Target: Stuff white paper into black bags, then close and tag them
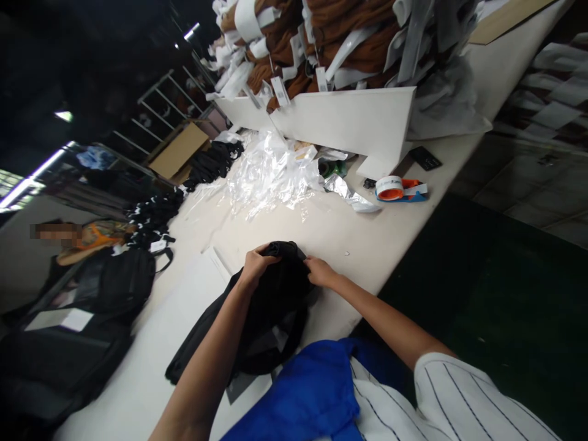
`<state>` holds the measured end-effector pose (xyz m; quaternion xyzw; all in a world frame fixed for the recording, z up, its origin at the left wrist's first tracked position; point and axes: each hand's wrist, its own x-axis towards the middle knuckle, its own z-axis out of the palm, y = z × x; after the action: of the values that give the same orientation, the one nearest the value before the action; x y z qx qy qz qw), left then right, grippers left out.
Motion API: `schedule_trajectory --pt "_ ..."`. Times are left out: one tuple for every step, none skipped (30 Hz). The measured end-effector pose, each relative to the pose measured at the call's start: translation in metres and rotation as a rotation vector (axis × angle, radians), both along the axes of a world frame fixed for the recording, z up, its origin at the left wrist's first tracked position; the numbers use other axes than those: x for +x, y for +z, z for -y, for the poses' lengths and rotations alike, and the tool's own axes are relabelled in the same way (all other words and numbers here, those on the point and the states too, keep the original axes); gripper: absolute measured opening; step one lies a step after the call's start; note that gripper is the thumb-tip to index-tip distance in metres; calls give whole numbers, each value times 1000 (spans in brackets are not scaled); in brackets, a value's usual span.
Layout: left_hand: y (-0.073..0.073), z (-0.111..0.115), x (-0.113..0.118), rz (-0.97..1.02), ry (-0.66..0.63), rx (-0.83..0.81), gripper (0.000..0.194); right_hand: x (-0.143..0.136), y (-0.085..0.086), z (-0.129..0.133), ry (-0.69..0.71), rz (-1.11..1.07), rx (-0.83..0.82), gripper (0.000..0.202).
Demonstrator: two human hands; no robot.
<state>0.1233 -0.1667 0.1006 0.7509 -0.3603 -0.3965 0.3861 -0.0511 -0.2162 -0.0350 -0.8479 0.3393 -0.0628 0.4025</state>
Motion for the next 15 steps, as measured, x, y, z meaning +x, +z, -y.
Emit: schedule_trajectory --pt "-1 1 2 -9 1 0 50 1 -2 -2 -35 -37 -11 39" --pt "-1 3 5 -15 8 3 50 1 -4 -4 -56 -69 -18 35" --pt "-2 5 7 -17 24 9 50 1 -5 -7 -63 -91 -26 32" --pt "-3 7 9 -16 44 17 50 1 -5 -9 -58 -103 -35 30" --pt "-3 10 11 -14 58 25 50 1 -5 -10 -54 -114 -49 28" --pt "-4 12 12 -11 67 32 50 1 -4 -11 -52 -124 -68 26" --pt "-3 14 14 -6 69 37 50 2 -3 -12 -54 -133 -90 23" --pt "-3 17 15 2 67 40 50 3 -1 -12 -60 -143 -116 21" --pt "-2 19 17 13 67 43 50 4 0 -11 -68 -151 -141 20" --pt "0 22 19 24 72 47 50 5 1 -10 -77 -158 -165 20" --pt "1 24 21 36 79 49 50 7 2 -9 -84 -164 -186 21" --pt "2 27 22 45 91 52 50 9 3 -7 -87 -170 -200 22" --pt "3 30 24 51 106 56 51 10 3 -6 -86 -176 -207 23" --pt "4 32 26 53 124 61 52 12 3 -5 -81 -182 -207 22" --pt "4 34 27 56 144 65 54 13 2 -5 -75 -189 -205 21"
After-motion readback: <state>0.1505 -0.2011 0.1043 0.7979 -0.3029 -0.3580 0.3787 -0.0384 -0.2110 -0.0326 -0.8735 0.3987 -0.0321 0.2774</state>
